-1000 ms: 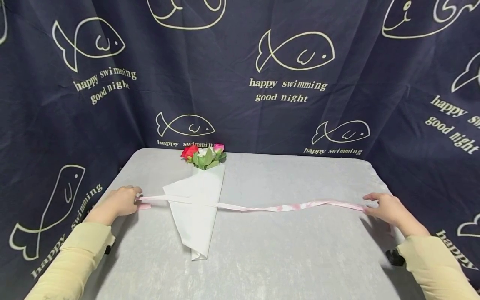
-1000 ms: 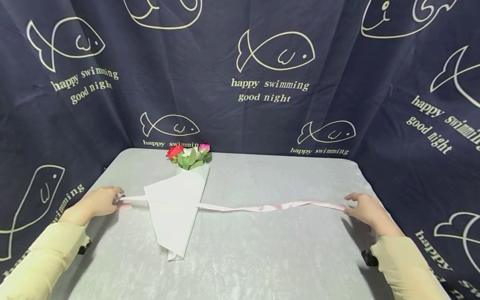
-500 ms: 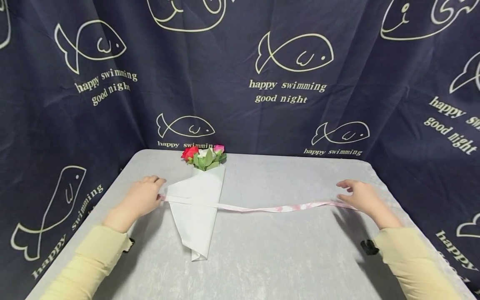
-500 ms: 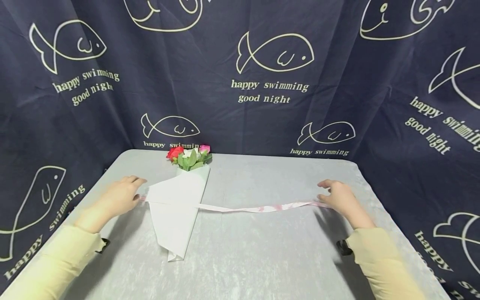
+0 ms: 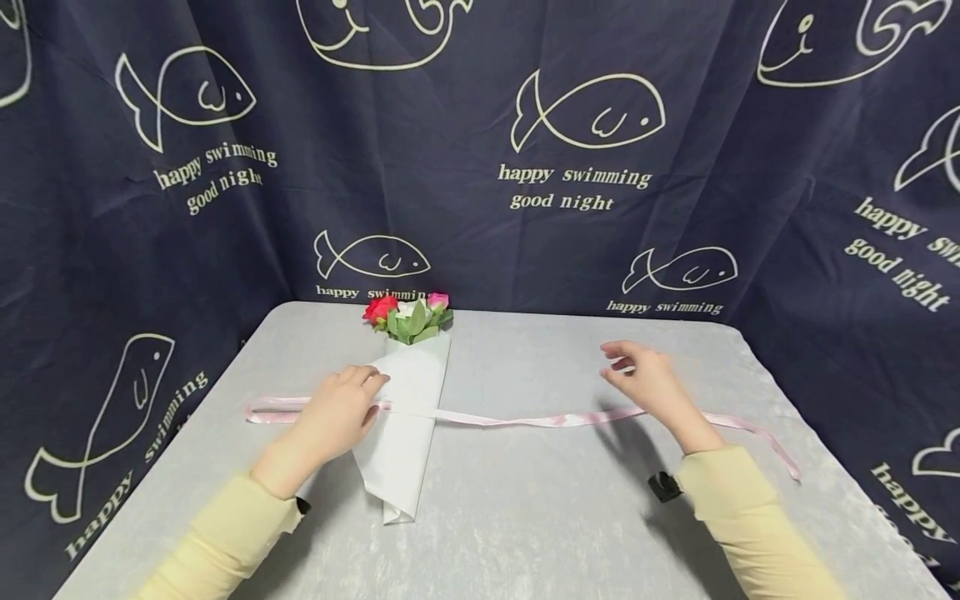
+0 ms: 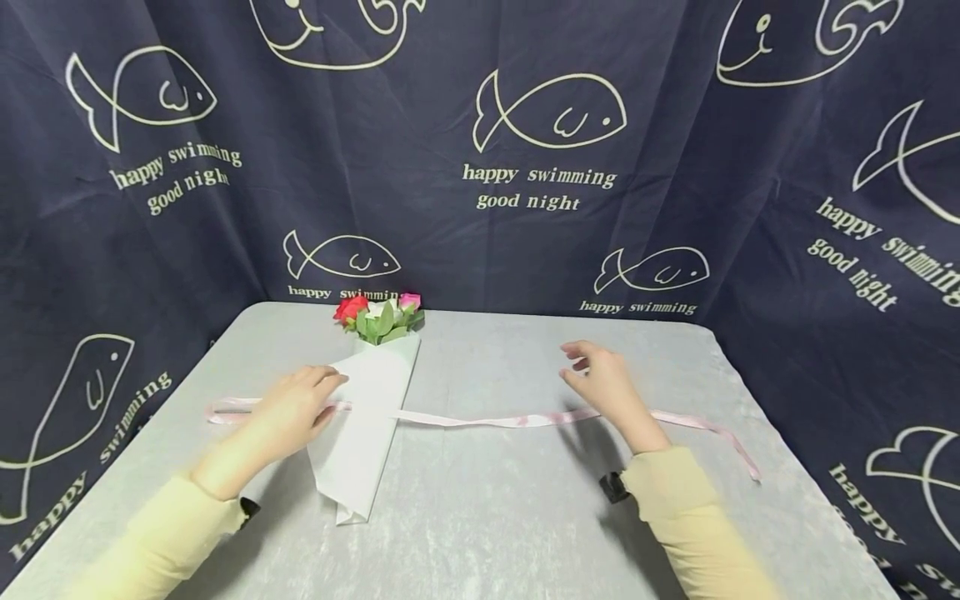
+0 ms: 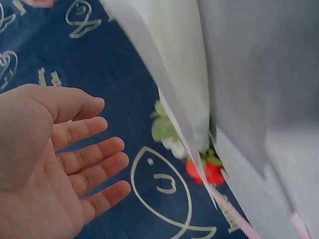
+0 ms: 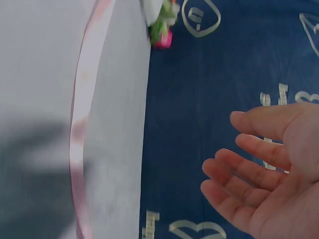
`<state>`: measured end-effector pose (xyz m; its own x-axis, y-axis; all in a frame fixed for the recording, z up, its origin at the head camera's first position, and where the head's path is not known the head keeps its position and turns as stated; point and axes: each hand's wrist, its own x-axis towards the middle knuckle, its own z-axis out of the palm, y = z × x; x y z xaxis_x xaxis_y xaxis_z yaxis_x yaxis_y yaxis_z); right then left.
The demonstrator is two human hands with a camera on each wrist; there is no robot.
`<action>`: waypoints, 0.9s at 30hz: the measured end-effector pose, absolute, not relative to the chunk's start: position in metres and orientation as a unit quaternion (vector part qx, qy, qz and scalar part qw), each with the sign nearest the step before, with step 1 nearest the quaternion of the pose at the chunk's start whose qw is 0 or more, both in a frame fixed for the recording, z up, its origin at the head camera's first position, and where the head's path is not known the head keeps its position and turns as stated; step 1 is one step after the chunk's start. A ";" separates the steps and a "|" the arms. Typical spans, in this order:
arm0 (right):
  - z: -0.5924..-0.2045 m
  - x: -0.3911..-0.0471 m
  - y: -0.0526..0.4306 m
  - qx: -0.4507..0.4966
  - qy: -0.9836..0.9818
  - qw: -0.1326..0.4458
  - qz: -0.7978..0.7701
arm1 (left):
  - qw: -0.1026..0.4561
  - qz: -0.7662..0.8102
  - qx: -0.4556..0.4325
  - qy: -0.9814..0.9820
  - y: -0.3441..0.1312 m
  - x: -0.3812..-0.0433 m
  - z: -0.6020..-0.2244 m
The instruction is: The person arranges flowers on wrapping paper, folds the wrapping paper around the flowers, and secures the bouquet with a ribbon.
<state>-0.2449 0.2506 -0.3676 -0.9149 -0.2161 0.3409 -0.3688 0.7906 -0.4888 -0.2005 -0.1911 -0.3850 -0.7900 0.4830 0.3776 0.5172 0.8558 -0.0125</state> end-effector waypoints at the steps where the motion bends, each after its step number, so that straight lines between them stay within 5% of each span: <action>1: -0.369 -0.245 0.243 0.160 -0.931 0.137 0.297 | 0.187 -0.046 -0.271 -0.943 -0.188 -0.198 -0.386; 9: -0.377 -0.245 0.183 0.211 -0.890 0.141 0.379 | 0.172 -0.043 -0.313 -0.933 -0.164 -0.179 -0.392; 27: -0.413 -0.264 0.093 0.214 -0.845 -0.009 0.490 | 0.144 -0.015 -0.327 -0.934 -0.142 -0.178 -0.423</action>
